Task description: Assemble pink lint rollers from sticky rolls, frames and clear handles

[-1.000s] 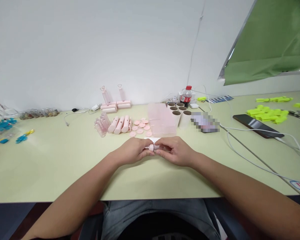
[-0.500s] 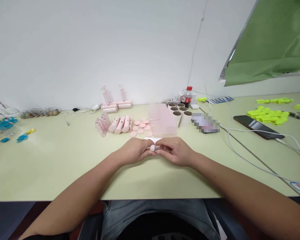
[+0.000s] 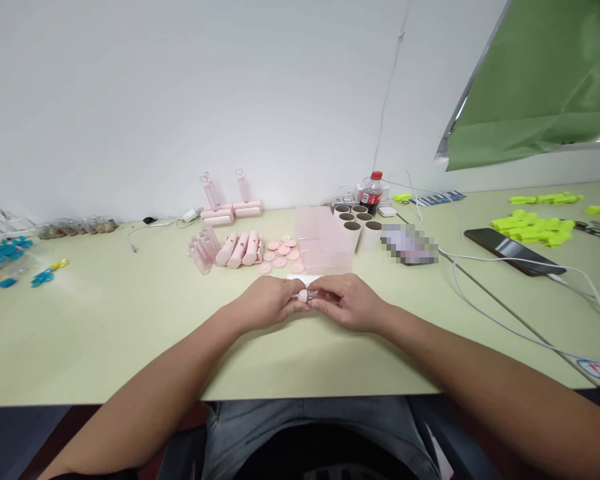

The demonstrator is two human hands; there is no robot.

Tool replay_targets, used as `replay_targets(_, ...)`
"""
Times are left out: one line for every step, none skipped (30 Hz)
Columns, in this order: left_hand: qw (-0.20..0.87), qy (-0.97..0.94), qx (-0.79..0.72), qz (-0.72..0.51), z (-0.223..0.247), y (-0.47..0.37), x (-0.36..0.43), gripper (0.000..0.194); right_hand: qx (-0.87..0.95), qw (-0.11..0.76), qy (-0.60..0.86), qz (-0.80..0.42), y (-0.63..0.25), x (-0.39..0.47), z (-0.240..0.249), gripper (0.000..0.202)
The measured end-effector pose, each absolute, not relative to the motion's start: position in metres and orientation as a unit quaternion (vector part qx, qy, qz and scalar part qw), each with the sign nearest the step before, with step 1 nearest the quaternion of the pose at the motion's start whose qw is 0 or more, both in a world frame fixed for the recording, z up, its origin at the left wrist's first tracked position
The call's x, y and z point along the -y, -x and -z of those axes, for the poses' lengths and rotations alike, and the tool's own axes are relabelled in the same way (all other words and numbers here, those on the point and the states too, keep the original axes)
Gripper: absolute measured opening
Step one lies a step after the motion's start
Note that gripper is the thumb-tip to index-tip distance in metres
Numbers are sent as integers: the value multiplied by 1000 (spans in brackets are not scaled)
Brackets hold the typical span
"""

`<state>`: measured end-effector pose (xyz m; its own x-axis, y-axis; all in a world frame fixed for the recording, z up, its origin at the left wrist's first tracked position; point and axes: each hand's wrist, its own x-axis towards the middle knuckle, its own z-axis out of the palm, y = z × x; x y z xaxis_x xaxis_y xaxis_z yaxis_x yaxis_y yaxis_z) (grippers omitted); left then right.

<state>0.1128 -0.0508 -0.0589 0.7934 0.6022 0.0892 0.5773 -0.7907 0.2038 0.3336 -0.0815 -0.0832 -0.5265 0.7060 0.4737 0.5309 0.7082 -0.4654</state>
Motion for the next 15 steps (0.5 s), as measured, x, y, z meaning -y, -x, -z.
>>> replay_targets(81,-943,-315,-71,59,-113,51,36,863,327,360,-133,-334,81,83,22)
replay_targets(80,-942,-318,-68,59,-114,51,35,863,325,362,-135,-334,81,84,22)
replay_targets(77,-942,-321,-66,59,-114,51,35,863,324,364,-137,-334,81,84,22)
replay_targets(75,-941,-325,-63,60,-114,52,35,862,322,366,-139,-334,81,84,22)
replay_targets(72,-940,-329,-61,60,-115,52,35,862,321,367,-141,-334,81,84,23)
replay_targets(68,-939,-332,-59,61,-116,52,35,861,320,368,-143,-334,80,83,23)
replay_targets(63,-938,-335,-57,61,-116,53,35,862,317,368,-145,-334,80,83,23)
replay_targets(56,-938,-338,-55,61,-117,54,34,863,314,368,-146,-334,80,83,23)
replay_targets(50,-938,-340,-52,61,-117,54,34,865,310,366,-147,-334,80,82,23)
replay_targets(44,-938,-342,-48,61,-118,55,34,866,307,365,-148,-334,79,82,23)
replay_targets(36,-937,-345,-44,61,-118,55,34,868,303,365,-148,-334,79,82,23)
replay_targets(30,-936,-348,-39,61,-119,55,34,868,301,364,-149,-334,79,83,23)
replay_targets(26,-935,-351,-37,62,-119,55,35,869,300,364,-150,-334,79,83,23)
replay_targets(26,-935,-351,-37,62,-119,55,35,868,300,364,-152,-334,79,83,24)
replay_targets(32,-936,-349,-41,62,-119,54,35,867,302,365,-154,-334,79,84,24)
